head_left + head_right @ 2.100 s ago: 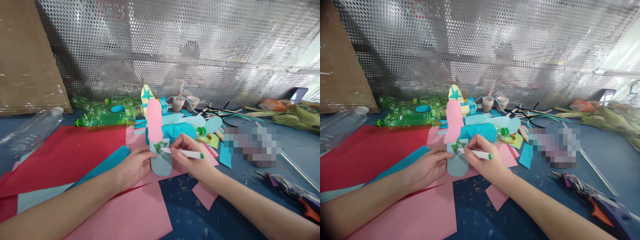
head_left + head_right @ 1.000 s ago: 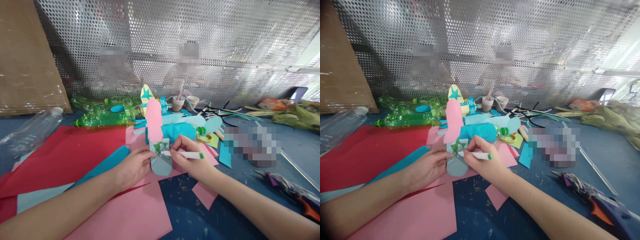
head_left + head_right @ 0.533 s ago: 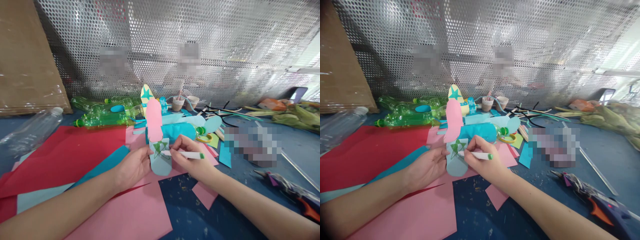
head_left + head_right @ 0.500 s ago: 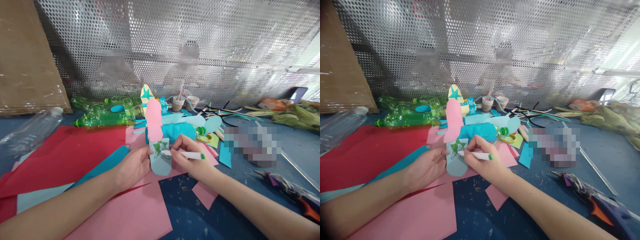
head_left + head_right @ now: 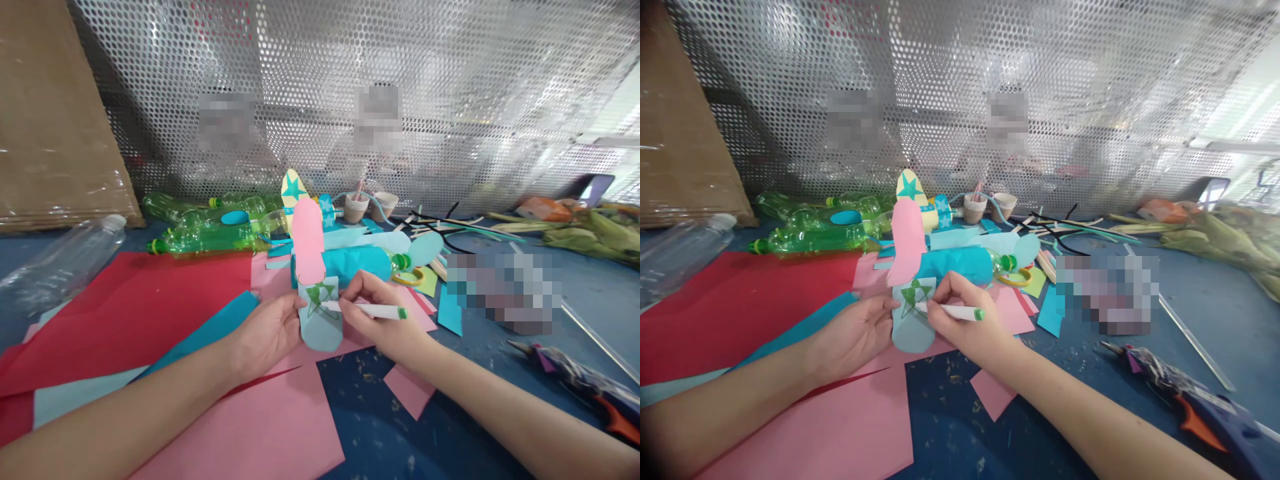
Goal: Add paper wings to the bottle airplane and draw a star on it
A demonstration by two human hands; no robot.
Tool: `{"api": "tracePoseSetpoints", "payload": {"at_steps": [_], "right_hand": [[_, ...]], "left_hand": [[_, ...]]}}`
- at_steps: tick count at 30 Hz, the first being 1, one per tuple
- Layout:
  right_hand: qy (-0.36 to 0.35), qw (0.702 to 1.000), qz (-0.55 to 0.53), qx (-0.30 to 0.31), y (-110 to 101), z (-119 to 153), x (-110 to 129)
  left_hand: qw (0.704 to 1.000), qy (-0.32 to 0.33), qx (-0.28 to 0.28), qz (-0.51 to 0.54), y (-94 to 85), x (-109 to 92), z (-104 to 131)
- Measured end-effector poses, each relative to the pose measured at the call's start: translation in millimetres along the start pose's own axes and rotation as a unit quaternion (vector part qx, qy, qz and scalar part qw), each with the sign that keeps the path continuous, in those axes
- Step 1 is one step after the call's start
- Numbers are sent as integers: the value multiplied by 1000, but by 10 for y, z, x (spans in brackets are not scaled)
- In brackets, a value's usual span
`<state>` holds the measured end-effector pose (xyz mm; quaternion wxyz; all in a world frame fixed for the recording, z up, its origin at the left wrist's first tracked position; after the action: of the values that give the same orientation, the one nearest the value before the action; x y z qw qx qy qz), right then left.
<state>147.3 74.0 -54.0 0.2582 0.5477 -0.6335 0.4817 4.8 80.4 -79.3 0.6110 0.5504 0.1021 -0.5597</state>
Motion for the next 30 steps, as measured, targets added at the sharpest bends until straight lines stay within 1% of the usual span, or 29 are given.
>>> {"api": "tracePoseSetpoints", "payload": {"at_steps": [6,12,16,20,23,28,30], "right_hand": [[-2,1000,5,-2,2,7,-7],[3,1000,-2,-24,-16,-8,14],[3,1000,-1,-10,-3,-10,16],[6,1000,1,-16,-13,-6,15],[7,1000,-2,-6,-8,1,17],[12,1000,-5,-17,-21,2,9],[8,1000,-4,-11,-14,-6,10]], "left_hand": [[1000,2,16,6,-4,8,15],[1000,0,7,11,-31,15,-7],[1000,5,16,10,-35,25,-33],[1000,11,22,3,-34,24,-23],[1000,12,26,-4,-25,16,-11],[1000,9,9,1,-16,9,-6],[1000,4,0,6,-22,16,-8]]}}
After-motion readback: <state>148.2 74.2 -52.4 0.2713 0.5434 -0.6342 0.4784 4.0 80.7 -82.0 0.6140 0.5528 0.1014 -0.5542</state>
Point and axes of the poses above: each hand's wrist, its own z-axis away from the middle knuckle, its own y-axis out of the palm, x = y × z, the point moved 5 cm from there along -z, towards the middle knuckle, and after that the axes turned 4 degrees about -y, right-handed, at the moved point
